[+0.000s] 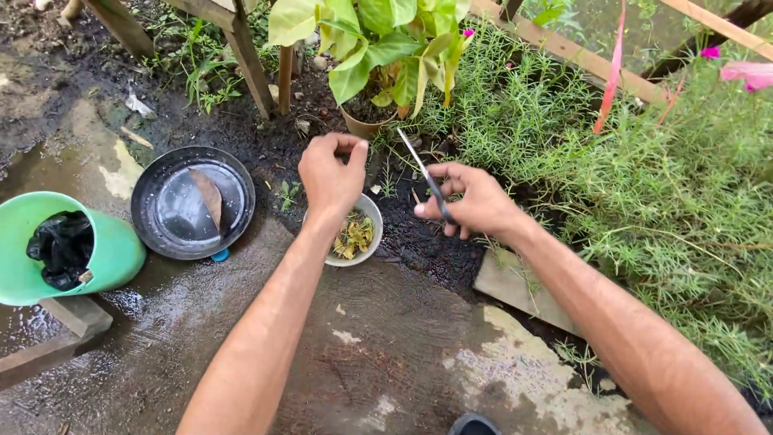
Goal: Pruning leaves from a potted plant using scissors and collecting the clippings in a small bowl
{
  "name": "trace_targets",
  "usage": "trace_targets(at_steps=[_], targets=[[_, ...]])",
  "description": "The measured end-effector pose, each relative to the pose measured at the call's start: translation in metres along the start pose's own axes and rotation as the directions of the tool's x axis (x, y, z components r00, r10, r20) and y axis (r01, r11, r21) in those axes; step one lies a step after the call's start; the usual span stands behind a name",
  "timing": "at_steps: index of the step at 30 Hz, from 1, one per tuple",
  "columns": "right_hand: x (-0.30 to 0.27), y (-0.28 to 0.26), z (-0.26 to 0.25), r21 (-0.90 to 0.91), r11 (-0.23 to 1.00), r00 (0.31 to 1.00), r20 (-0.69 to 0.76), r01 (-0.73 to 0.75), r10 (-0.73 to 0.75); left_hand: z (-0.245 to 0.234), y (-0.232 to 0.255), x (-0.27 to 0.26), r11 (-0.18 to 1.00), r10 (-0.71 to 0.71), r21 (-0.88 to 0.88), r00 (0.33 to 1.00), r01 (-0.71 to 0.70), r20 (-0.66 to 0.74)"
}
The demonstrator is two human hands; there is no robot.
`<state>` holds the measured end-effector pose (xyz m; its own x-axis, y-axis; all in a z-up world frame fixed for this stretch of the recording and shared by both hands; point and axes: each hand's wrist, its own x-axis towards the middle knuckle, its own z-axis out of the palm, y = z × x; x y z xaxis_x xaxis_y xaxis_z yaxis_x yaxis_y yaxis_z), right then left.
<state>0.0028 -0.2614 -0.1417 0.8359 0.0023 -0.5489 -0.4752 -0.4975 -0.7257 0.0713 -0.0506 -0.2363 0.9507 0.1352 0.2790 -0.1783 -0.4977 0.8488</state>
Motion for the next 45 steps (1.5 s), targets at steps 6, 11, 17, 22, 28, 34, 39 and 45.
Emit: trace_targets(at_steps=[6, 11, 17, 22, 28, 34, 39, 45], targets=[[0.048, -0.02, -0.006, 0.029, 0.988, 0.988, 0.024, 0.153, -0.154, 0.021, 0.002, 0.035, 0.992, -0.07, -0.108, 0.998, 0.069, 0.0], [0.063, -0.037, -0.008, 0.012, 0.989, 0.989, 0.02, 0.145, -0.146, 0.038, -0.014, 0.051, 0.986, 0.005, -0.164, 1.0, -0.01, -0.031], [0.074, -0.03, -0.008, 0.079, 0.986, 0.989, -0.042, 0.147, -0.144, 0.064, -0.032, 0.074, 0.969, 0.176, -0.152, 0.978, -0.192, -0.117], [0.078, -0.027, -0.011, 0.126, 0.978, 0.985, -0.069, 0.164, -0.156, 0.076, -0.033, 0.084, 0.954, 0.225, -0.168, 0.964, -0.248, -0.145], [0.089, -0.016, -0.009, 0.178, 0.974, 0.989, -0.071, 0.14, -0.129, 0.069, -0.025, 0.078, 0.965, 0.153, -0.196, 0.982, -0.173, -0.111], [0.1, -0.008, -0.01, 0.241, 0.962, 0.991, -0.056, 0.13, -0.12, 0.066, -0.031, 0.078, 0.971, 0.106, -0.205, 0.992, -0.119, -0.073], [0.095, -0.019, -0.008, 0.198, 0.973, 0.993, -0.017, 0.117, -0.116, 0.063, -0.029, 0.075, 0.964, -0.089, -0.247, 0.995, 0.095, 0.036], [0.089, -0.023, -0.005, 0.126, 0.986, 0.994, -0.022, 0.107, -0.105, 0.074, -0.031, 0.069, 0.963, -0.189, -0.179, 0.978, 0.203, 0.09]])
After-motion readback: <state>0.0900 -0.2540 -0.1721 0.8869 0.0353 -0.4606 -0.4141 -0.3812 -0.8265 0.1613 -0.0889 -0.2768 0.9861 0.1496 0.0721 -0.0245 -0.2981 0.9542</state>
